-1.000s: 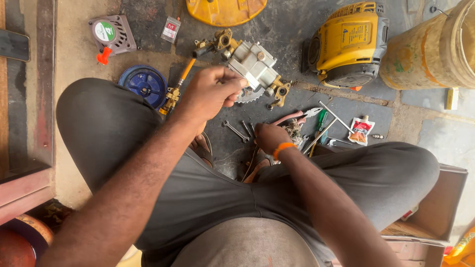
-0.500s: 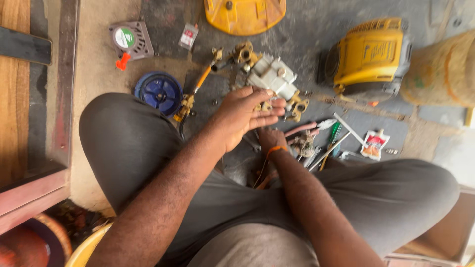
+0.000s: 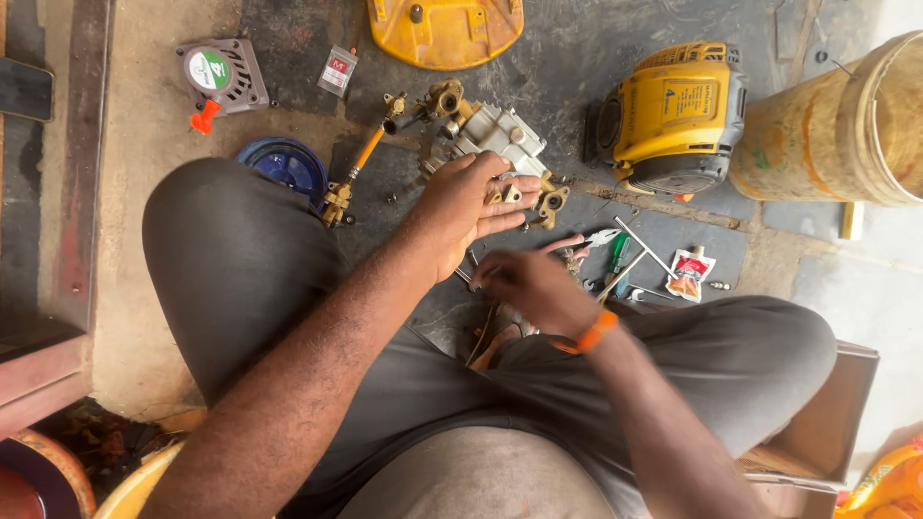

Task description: The person sits on the floor and works on a small engine, using a wrench to tighten bolts and adjusting internal components by hand. The person handles the engine block, a wrench, and small metal parts during the repair process.

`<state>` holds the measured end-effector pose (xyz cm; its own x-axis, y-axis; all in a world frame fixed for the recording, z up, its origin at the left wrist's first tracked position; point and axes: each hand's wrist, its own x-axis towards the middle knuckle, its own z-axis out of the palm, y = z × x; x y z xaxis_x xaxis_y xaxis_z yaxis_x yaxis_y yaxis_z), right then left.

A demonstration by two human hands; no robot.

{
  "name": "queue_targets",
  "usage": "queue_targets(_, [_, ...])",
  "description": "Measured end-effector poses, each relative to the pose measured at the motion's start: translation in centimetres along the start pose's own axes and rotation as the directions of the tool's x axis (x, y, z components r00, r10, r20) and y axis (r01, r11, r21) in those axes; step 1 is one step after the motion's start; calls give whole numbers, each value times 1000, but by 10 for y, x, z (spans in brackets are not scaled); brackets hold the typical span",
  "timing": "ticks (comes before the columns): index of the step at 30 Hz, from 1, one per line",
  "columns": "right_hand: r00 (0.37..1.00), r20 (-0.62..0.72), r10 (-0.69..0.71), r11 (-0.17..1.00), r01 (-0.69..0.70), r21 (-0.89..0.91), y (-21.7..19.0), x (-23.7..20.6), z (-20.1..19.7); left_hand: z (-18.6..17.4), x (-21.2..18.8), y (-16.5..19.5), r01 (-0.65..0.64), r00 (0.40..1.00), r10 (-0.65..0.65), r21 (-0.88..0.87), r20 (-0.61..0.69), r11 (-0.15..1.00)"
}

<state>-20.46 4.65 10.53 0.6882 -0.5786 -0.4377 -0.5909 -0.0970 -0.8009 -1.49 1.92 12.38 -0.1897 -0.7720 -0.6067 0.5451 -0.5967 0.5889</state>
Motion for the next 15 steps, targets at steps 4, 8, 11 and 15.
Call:
queue_targets(4, [822, -540, 180, 979, -204, 15, -52, -32, -17, 1, -3, -8, 48, 999, -48, -3, -8, 999])
queue_targets(8, [692, -688, -219, 969, 68, -239, -59, -30, -12, 0, 0, -19, 129, 992, -129, -21, -4, 991])
queue_targets(11, [699, -689, -192, 973, 44, -227, -49, -30, -10, 0, 2, -28, 150, 989, -150, 13, 5, 989])
queue_targets(15, [685, -674, -278, 952, 103, -289, -36, -36, -15, 2, 1, -32, 163, 985, -161, -23, 60, 986])
